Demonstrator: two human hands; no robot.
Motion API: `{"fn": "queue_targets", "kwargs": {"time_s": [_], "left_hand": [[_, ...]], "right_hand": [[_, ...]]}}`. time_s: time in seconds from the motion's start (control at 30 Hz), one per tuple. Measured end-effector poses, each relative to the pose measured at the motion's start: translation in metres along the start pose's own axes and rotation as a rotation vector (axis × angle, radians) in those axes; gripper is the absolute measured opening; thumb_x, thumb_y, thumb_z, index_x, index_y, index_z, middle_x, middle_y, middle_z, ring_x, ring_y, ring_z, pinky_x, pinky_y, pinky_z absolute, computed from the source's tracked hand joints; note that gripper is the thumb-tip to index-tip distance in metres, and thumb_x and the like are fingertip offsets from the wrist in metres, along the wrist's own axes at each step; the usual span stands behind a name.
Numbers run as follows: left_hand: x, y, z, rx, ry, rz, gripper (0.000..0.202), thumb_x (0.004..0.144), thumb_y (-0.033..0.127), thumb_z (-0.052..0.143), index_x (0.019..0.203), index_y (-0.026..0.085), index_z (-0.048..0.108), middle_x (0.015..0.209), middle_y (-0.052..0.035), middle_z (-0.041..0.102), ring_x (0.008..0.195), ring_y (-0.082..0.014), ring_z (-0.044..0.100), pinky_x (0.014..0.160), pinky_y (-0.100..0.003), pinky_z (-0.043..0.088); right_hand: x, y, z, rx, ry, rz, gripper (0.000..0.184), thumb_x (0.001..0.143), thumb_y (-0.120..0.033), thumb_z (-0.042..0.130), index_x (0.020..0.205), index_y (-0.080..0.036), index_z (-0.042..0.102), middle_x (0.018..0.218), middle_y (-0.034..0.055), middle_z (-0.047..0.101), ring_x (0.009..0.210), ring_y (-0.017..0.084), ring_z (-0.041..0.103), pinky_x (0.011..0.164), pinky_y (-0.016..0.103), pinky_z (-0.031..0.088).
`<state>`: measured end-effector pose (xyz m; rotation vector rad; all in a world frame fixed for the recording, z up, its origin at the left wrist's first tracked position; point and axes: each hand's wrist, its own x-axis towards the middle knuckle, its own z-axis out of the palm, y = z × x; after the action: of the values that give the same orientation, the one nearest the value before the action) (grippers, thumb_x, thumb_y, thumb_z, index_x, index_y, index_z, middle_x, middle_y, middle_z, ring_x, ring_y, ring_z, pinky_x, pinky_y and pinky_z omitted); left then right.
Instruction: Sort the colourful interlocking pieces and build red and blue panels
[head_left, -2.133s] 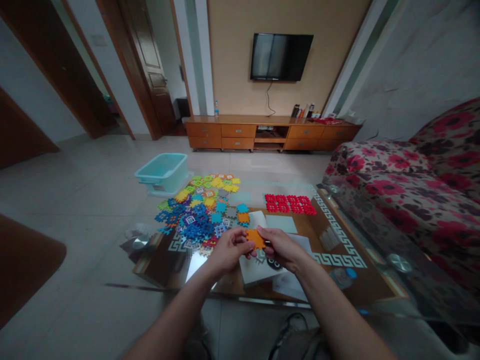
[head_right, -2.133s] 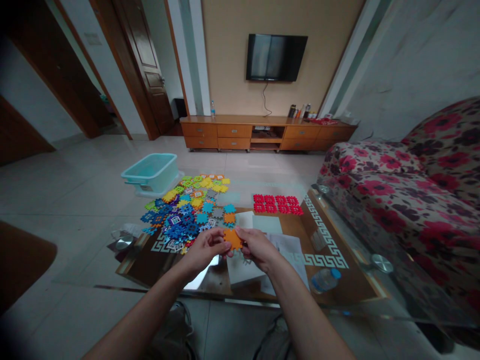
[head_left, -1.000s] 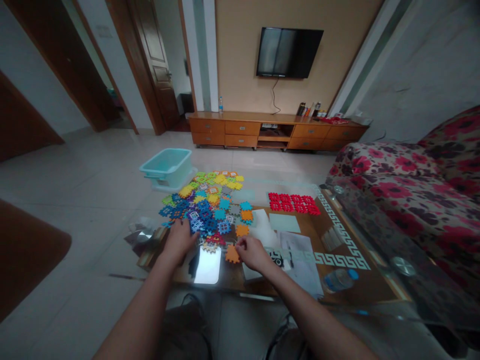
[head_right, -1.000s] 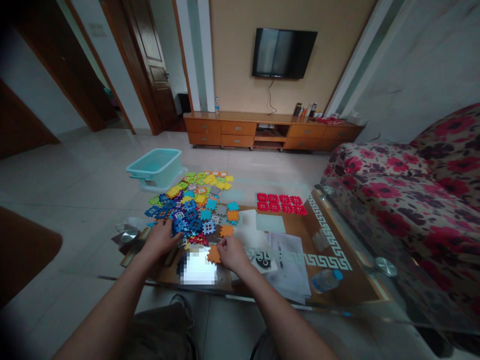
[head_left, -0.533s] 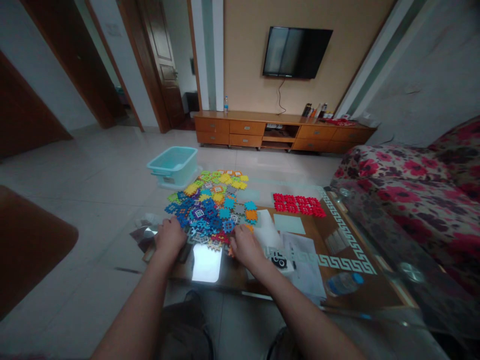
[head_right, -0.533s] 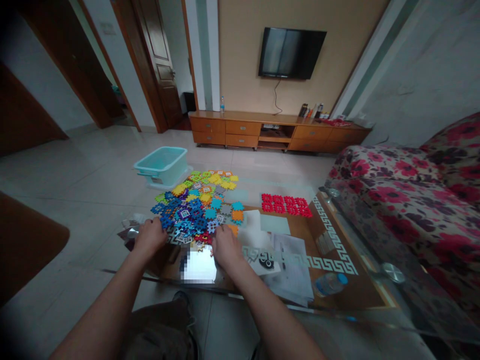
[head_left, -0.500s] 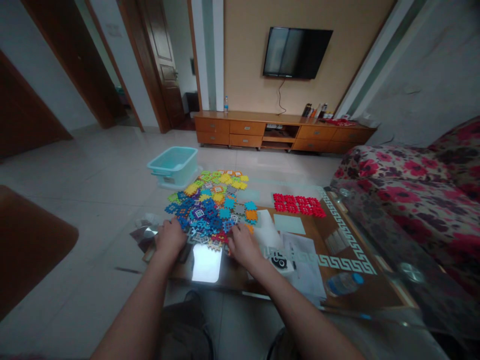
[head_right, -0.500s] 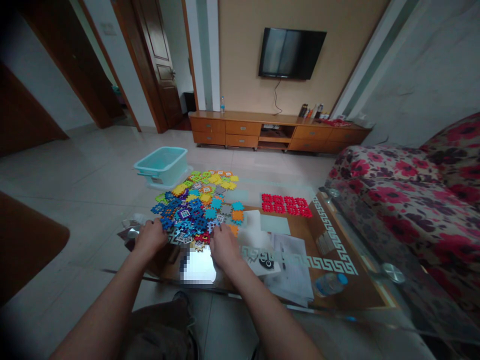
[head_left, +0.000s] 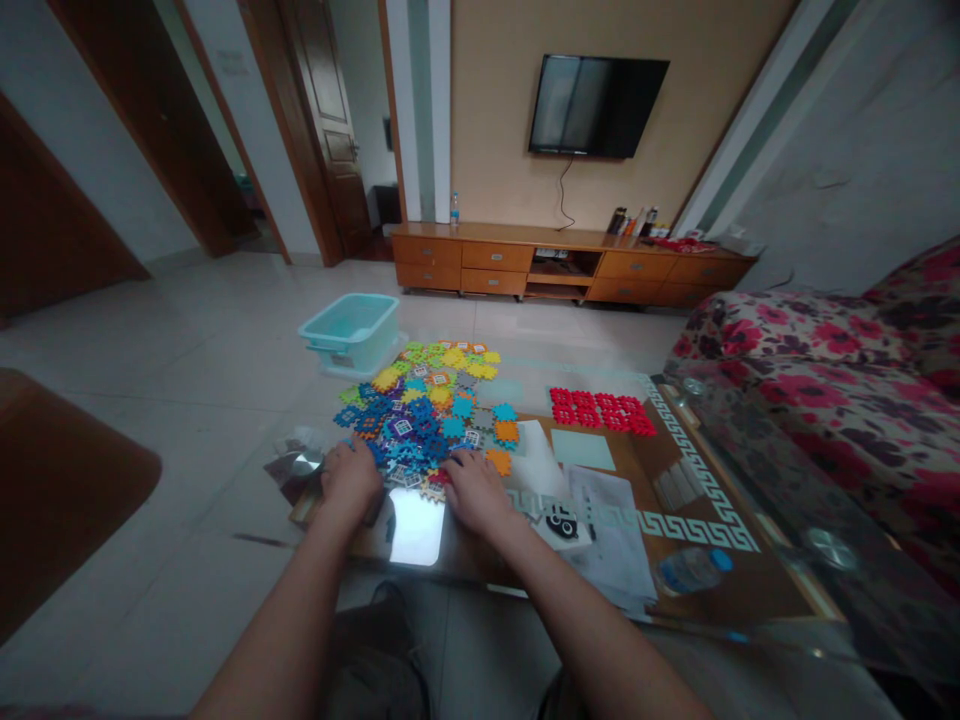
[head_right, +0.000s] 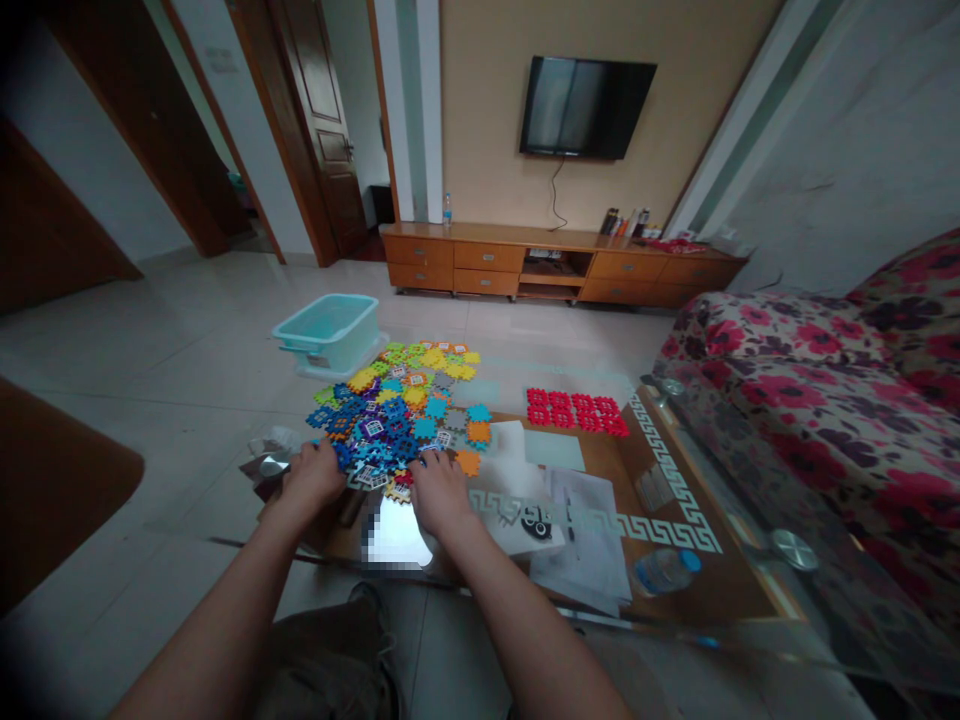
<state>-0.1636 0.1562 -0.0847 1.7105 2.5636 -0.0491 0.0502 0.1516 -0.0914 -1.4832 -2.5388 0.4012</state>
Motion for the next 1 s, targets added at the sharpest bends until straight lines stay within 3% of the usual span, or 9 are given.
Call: {"fn": "queue_targets", "kwargs": {"time_s": [0.17,0.4,0.63,1.0], "left_hand": [[0.001,0.013,0.001,-0.032,0.152,0.175,0.044,0.088,0.018,0.040,0.130,0.008,0.051,0.124,-0.0228,0.055,0.116,-0.0350,0.053,0.093,-0.045,0.044],[0.007,0.037,0.019,-0.160,0.259,0.378,0.054,0.096,0.036,0.039,0.145,0.013,0.042,0.149,-0.0184,0.042,0.138,-0.0304,0.038,0.112,-0.043,0.031],[0.006,0.044,0.032,-0.163,0.079,0.458,0.051,0.098,0.045,0.036,0.147,0.034,0.041,0.161,-0.0066,0.031,0.147,-0.0309,0.025,0.114,-0.057,0.021],[-0.005,0.044,0.022,-0.181,0.069,0.484,0.042,0.096,0.039,0.040,0.135,0.026,0.051,0.149,-0.0123,0.043,0.141,-0.0302,0.033,0.111,-0.048,0.028]], "right_hand": [[0.000,0.006,-0.007,-0.021,-0.031,-0.025,0.025,0.094,-0.025,0.050,0.114,-0.020,0.064,0.120,0.0096,0.061,0.113,0.026,0.051,0.093,0.035,0.042],[-0.002,0.001,-0.007,-0.029,-0.052,-0.096,0.024,0.096,-0.022,0.047,0.113,-0.020,0.063,0.115,0.0103,0.061,0.110,0.024,0.052,0.092,0.034,0.043],[0.003,-0.001,-0.004,-0.025,-0.049,-0.106,0.025,0.095,-0.023,0.047,0.116,-0.018,0.061,0.117,0.0108,0.060,0.110,0.024,0.053,0.093,0.035,0.045],[0.004,0.001,0.000,0.022,-0.041,-0.102,0.024,0.093,-0.022,0.050,0.115,-0.017,0.060,0.122,0.0110,0.056,0.114,0.023,0.051,0.096,0.035,0.045]]}}
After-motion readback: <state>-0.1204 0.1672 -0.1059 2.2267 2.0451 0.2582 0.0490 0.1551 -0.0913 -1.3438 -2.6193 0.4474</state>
